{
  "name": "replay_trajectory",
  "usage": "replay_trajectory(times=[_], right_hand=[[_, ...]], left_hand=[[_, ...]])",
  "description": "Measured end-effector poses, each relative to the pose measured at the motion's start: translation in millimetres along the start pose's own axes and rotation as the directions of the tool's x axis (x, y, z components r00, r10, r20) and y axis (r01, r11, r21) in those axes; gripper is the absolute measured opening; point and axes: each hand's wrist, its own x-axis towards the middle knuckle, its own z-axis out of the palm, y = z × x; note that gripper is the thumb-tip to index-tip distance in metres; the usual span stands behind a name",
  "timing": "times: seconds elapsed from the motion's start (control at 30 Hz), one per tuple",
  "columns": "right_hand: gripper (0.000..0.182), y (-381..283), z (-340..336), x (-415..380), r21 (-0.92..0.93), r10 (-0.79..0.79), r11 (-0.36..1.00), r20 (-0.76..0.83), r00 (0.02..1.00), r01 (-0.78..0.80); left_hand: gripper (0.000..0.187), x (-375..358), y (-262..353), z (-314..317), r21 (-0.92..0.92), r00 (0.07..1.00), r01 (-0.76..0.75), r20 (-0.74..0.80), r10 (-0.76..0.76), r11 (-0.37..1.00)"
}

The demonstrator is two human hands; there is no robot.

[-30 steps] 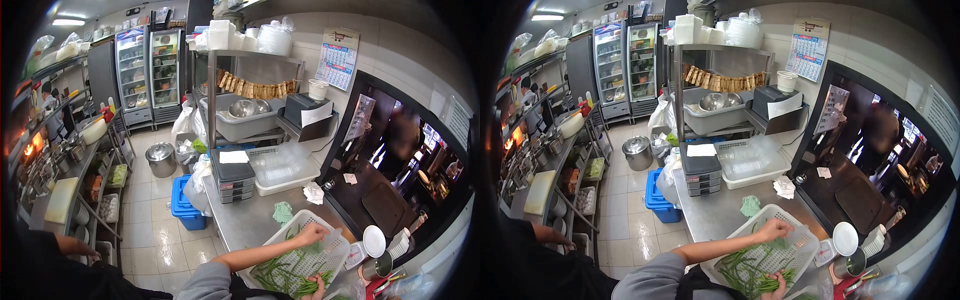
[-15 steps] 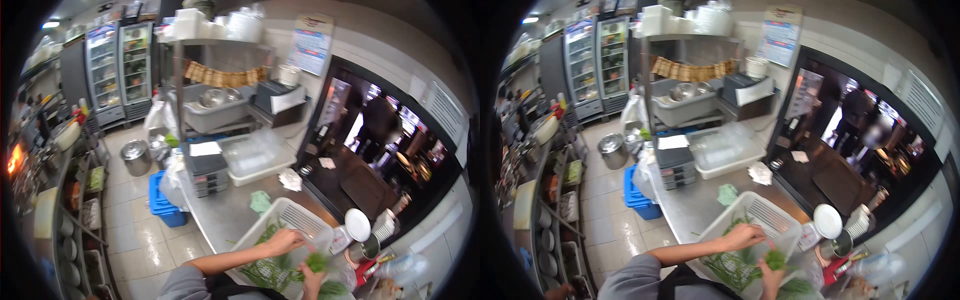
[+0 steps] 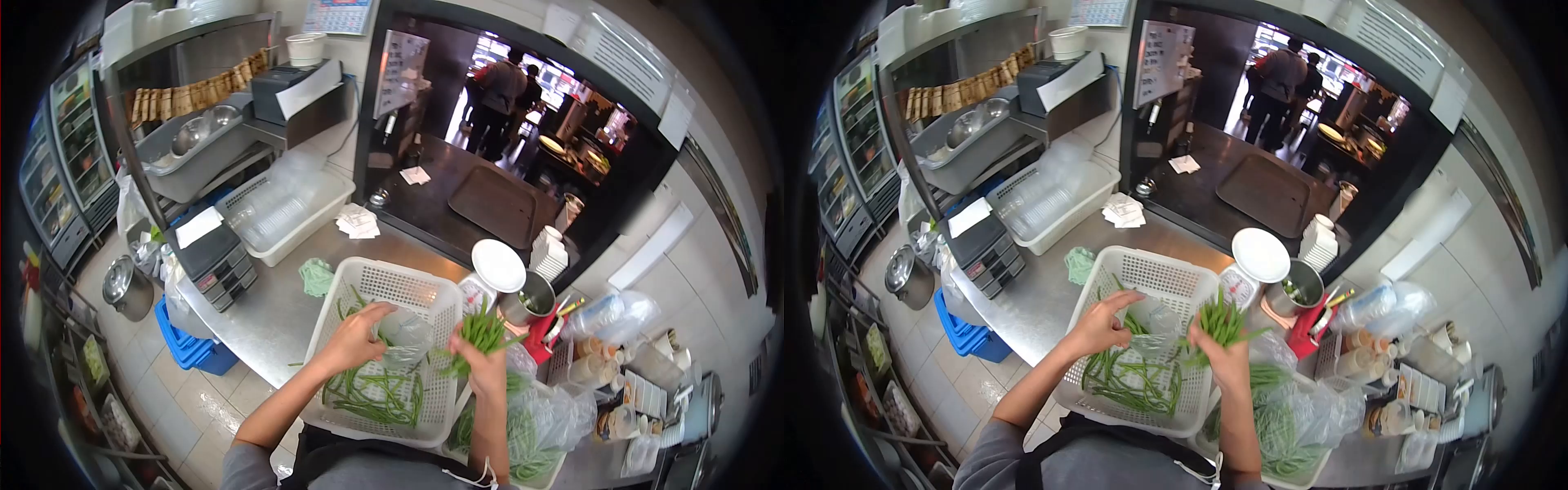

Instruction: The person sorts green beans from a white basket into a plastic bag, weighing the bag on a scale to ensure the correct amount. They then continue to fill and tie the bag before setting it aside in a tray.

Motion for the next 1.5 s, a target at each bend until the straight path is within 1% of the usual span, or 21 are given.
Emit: replay_trajectory(times=[0.03, 0.07, 0.17, 0.2, 0.27, 0.3, 0.37, 0.4, 0.5, 0.53, 0.67, 0.77, 0.8, 0.9, 0.93, 1.0, 1.1, 1.2, 1.3, 1.4, 1.5], right_hand=[[0.023, -5, 9, 6, 0.086, -0.035, 0.996, -0.037, 0.999, 0.038], [0.023, -7, 19, 11, 0.120, -0.074, 0.989, -0.057, 0.996, 0.081], [0.023, 1, 45, 22, 0.015, -0.124, 0.992, 0.044, 0.991, 0.124], [0.024, 13, 50, 23, -0.112, -0.139, 0.982, 0.090, 0.986, 0.149], [0.026, 45, 52, 26, -0.352, -0.147, 0.913, 0.189, 0.971, 0.207], [0.028, 53, 47, 26, -0.431, -0.095, 0.883, 0.226, 0.969, 0.187], [0.032, 60, 35, 27, -0.582, 0.019, 0.797, 0.295, 0.955, 0.164], [0.036, 56, 33, 27, -0.628, -0.009, 0.753, 0.285, 0.959, 0.194], [0.034, 45, 34, 34, -0.562, -0.103, 0.810, 0.145, 0.984, 0.167], [0.027, 36, 37, 35, -0.495, -0.095, 0.860, 0.084, 0.992, 0.124], [0.025, 34, 57, 35, -0.359, -0.176, 0.917, 0.030, 0.984, 0.175], [0.028, 60, 66, 37, -0.486, -0.264, 0.832, 0.073, 0.962, 0.266], [0.029, 71, 64, 39, -0.493, -0.269, 0.824, 0.093, 0.959, 0.279], [0.032, 85, 56, 40, -0.525, -0.116, 0.837, 0.105, 0.988, 0.154], [0.034, 90, 53, 41, -0.529, -0.104, 0.834, 0.133, 0.986, 0.159], [0.037, 95, 45, 41, -0.538, -0.075, 0.826, 0.187, 0.979, 0.166], [0.034, 89, 39, 41, -0.559, -0.005, 0.820, 0.211, 0.977, 0.125], [0.036, 83, 35, 41, -0.566, 0.008, 0.818, 0.188, 0.982, 0.102], [0.035, 80, 27, 44, -0.590, -0.090, 0.794, 0.127, 0.988, 0.148], [0.032, 73, 24, 50, -0.379, 0.051, 0.925, 0.073, 0.996, -0.019], [0.027, 68, 34, 56, -0.032, -0.012, 0.999, -0.024, 1.000, 0.011]], left_hand=[[0.058, 1, 2, 1, -0.039, 1.000, -0.004, 0.019, 0.005, 0.999], [0.060, 1, 3, 2, -0.077, 0.999, -0.006, 0.037, 0.009, 0.997], [0.063, 3, 2, 6, -0.227, 0.998, -0.002, 0.055, 0.015, 0.974], [0.064, 3, 2, 6, -0.280, 0.998, 0.002, 0.053, 0.013, 0.960], [0.065, 1, -5, 3, -0.238, 1.000, 0.009, 0.006, -0.008, 0.971], [0.065, 0, -11, 3, -0.220, 1.000, 0.011, -0.024, -0.017, 0.975], [0.067, -3, -27, 9, -0.228, 0.999, 0.050, 0.006, -0.050, 0.972], [0.067, -5, -30, 10, -0.231, 0.997, 0.073, 0.024, -0.070, 0.970], [0.069, -7, -19, 15, -0.244, 0.998, 0.052, 0.052, -0.040, 0.968], [0.069, -6, -18, 16, -0.267, 0.999, 0.045, 0.034, -0.038, 0.963], [0.069, 1, -15, 23, -0.354, 0.999, 0.037, -0.014, -0.045, 0.934], [0.066, 7, -20, 28, -0.369, 0.998, 0.027, -0.048, -0.049, 0.929], [0.064, 8, -24, 30, -0.368, 0.997, 0.024, -0.061, -0.050, 0.930], [0.056, 8, -34, 26, -0.014, 0.972, -0.051, -0.231, 0.046, 0.999], [0.051, 8, -32, 25, 0.081, 0.957, -0.058, -0.278, 0.079, 0.995], [0.041, 5, -25, 24, 0.265, 0.922, -0.054, -0.358, 0.150, 0.963], [0.034, 12, -44, 31, 0.421, 0.824, -0.172, -0.434, 0.365, 0.891], [0.028, 13, -42, 27, 0.393, 0.871, -0.141, -0.386, 0.302, 0.909], [0.025, 12, -46, 20, 0.557, 0.903, -0.109, -0.290, 0.316, 0.823], [0.022, 17, -66, 19, 0.612, 0.882, -0.194, -0.233, 0.409, 0.767], [0.028, 15, -49, 18, 0.533, 0.947, -0.085, -0.220, 0.235, 0.842]])
